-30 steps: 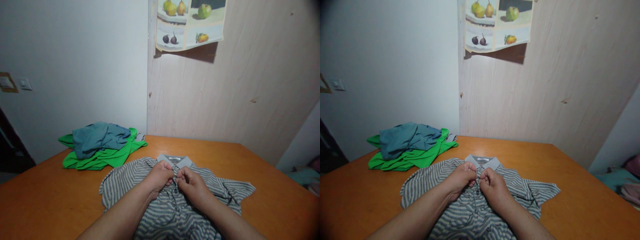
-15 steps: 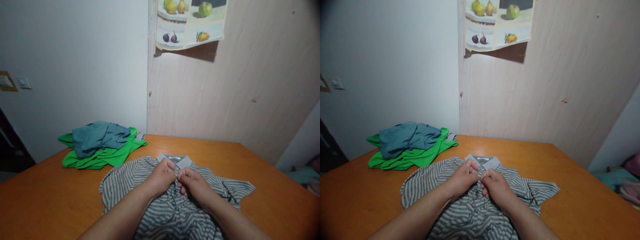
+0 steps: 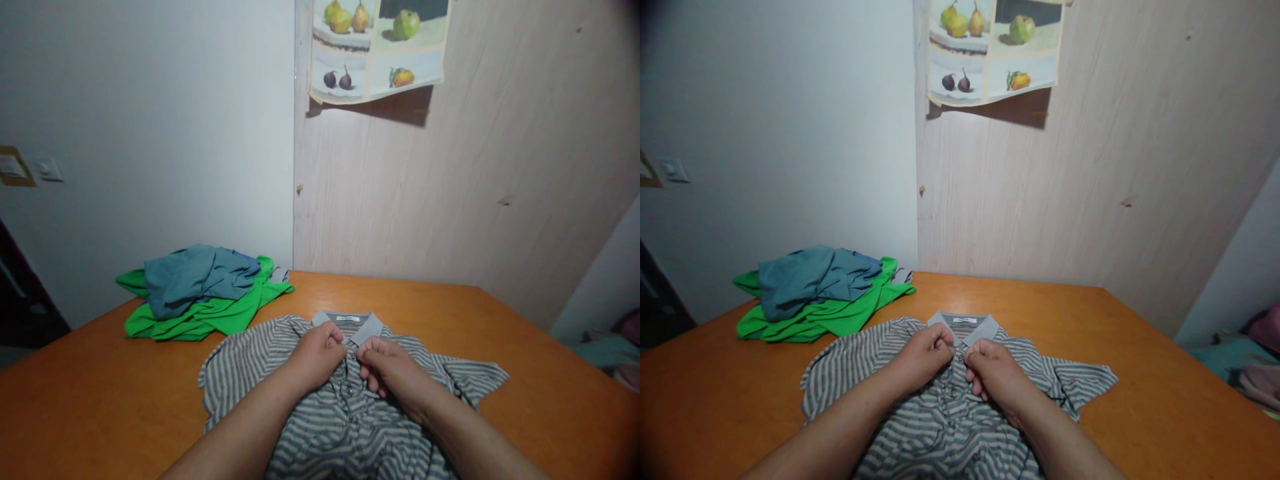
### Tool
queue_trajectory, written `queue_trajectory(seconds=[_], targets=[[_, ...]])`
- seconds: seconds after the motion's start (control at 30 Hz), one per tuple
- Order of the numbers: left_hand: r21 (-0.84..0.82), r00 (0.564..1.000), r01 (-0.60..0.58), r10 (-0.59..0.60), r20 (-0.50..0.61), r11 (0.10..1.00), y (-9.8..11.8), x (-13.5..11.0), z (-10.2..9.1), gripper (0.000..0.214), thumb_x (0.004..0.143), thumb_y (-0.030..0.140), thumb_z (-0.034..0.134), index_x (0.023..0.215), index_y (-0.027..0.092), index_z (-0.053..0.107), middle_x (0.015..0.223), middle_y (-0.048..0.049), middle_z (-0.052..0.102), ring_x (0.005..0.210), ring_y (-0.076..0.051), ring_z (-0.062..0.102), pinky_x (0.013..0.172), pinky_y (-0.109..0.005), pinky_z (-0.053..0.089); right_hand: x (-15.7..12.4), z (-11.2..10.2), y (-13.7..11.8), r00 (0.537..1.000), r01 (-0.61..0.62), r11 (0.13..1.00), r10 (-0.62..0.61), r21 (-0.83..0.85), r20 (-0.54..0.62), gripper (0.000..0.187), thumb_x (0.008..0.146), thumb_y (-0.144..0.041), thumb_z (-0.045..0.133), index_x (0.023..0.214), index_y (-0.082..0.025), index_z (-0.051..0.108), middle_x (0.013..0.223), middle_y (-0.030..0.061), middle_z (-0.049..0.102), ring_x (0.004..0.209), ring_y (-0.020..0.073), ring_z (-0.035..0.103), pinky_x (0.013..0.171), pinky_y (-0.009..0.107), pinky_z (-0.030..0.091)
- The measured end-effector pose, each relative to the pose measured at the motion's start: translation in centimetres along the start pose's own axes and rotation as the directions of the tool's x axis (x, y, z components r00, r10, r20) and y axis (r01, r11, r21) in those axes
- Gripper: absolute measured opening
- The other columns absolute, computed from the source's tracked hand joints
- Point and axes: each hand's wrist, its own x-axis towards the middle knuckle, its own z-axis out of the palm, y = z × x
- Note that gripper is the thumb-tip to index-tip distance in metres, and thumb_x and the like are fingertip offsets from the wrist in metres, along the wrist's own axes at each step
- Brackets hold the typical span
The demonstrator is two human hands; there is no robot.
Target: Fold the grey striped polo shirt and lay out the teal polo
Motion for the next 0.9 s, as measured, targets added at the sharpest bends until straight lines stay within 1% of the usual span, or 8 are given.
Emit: queue_trajectory(seconds=[0.13, 0.27, 0.37, 0.43, 0.53, 0.67, 0.8, 0.9], targets=[[0.176, 0.996, -0.028, 0.012, 0.092, 0.984, 0.6, -0.5, -0.3, 0.01, 0.069, 0.017, 0.063, 0.078, 0.021, 0.066, 0.064, 0.0038, 0.058, 0.06, -0.013, 0.05, 0.052, -0.023, 0.026, 0.6, -0.4, 0.8, 0.992, 0.122, 0.985, -0.126, -0.122, -0.027, 0.025, 0.085, -0.044, 0.054, 0.076, -0.021, 0.054, 0.055, -0.0073, 0.054, 0.042, 0.0082, 0.045, 0.042, 0.02, 0.03], [0.246, 0.992, -0.057, 0.028, 0.122, 0.968, 1.6, -1.2, -0.6, 0.011, 0.067, 0.021, 0.07, 0.078, 0.023, 0.069, 0.065, 0.0032, 0.061, 0.061, -0.015, 0.052, 0.055, -0.023, 0.027, 1.1, -0.9, 1.4, 0.939, 0.29, 0.9, -0.333, -0.325, -0.085, 0.017, 0.087, -0.037, 0.053, 0.082, -0.021, 0.058, 0.06, -0.0059, 0.054, 0.054, 0.0117, 0.051, 0.05, 0.023, 0.037], [0.261, 0.99, -0.034, -0.003, 0.14, 0.965, 2.0, -1.5, -0.9, 0.026, 0.062, 0.029, 0.079, 0.087, 0.025, 0.07, 0.067, 0.0032, 0.063, 0.062, -0.016, 0.053, 0.056, -0.023, 0.029, 1.1, -0.9, 1.6, 0.879, 0.366, 0.79, -0.466, -0.492, -0.096, 0.016, 0.086, -0.031, 0.054, 0.095, -0.021, 0.064, 0.078, -0.0001, 0.065, 0.073, 0.0161, 0.06, 0.066, 0.028, 0.046], [0.271, 0.988, -0.038, -0.005, 0.154, 0.962, 2.2, -1.7, -1.2, 0.033, 0.059, 0.032, 0.082, 0.089, 0.025, 0.07, 0.068, 0.0026, 0.063, 0.062, -0.018, 0.054, 0.057, -0.024, 0.031, 1.2, -0.9, 1.8, 0.848, 0.399, 0.717, -0.525, -0.571, -0.066, 0.027, 0.083, -0.026, 0.057, 0.108, -0.021, 0.065, 0.101, 0.0049, 0.07, 0.093, 0.02, 0.064, 0.083, 0.034, 0.05], [0.275, 0.985, -0.085, 0.04, 0.167, 0.958, 2.3, -1.8, -1.5, 0.032, 0.057, 0.032, 0.084, 0.085, 0.024, 0.07, 0.066, 0.0018, 0.062, 0.062, -0.019, 0.055, 0.059, -0.025, 0.033, 1.2, -0.9, 2.3, 0.833, 0.442, 0.637, -0.552, -0.631, 0.026, 0.049, 0.081, -0.019, 0.057, 0.13, -0.022, 0.06, 0.128, 0.0089, 0.066, 0.119, 0.0233, 0.059, 0.104, 0.042, 0.044], [0.27, 0.98, -0.111, 0.06, 0.188, 0.956, 2.2, -1.9, -1.6, 0.032, 0.055, 0.032, 0.084, 0.083, 0.025, 0.07, 0.067, 0.0007, 0.063, 0.064, -0.021, 0.058, 0.062, -0.027, 0.037, 1.4, -1.0, 2.8, 0.846, 0.45, 0.582, -0.522, -0.677, 0.113, 0.065, 0.079, -0.012, 0.052, 0.144, -0.022, 0.051, 0.143, 0.0109, 0.057, 0.132, 0.023, 0.052, 0.112, 0.044, 0.039], [0.285, 0.979, -0.116, 0.061, 0.194, 0.952, 2.0, -1.8, -1.5, 0.029, 0.066, 0.034, 0.076, 0.093, 0.025, 0.072, 0.071, -0.001, 0.067, 0.07, -0.023, 0.061, 0.065, -0.028, 0.04, 1.5, -0.9, 2.9, 0.857, 0.416, 0.549, -0.503, -0.725, 0.11, 0.067, 0.076, -0.008, 0.05, 0.142, -0.021, 0.052, 0.141, 0.0112, 0.058, 0.13, 0.023, 0.053, 0.112, 0.041, 0.039], [0.392, 0.988, -0.096, 0.04, 0.149, 0.915, 1.9, -1.7, -1.3, 0.023, 0.076, 0.026, 0.063, 0.097, 0.026, 0.073, 0.088, -0.0054, 0.073, 0.082, -0.026, 0.065, 0.07, -0.03, 0.042, 1.7, -0.9, 2.9, 0.857, 0.393, 0.53, -0.506, -0.752, 0.092, 0.065, 0.075, -0.007, 0.05, 0.139, -0.019, 0.054, 0.131, 0.0125, 0.061, 0.123, 0.0235, 0.056, 0.107, 0.038, 0.042]])
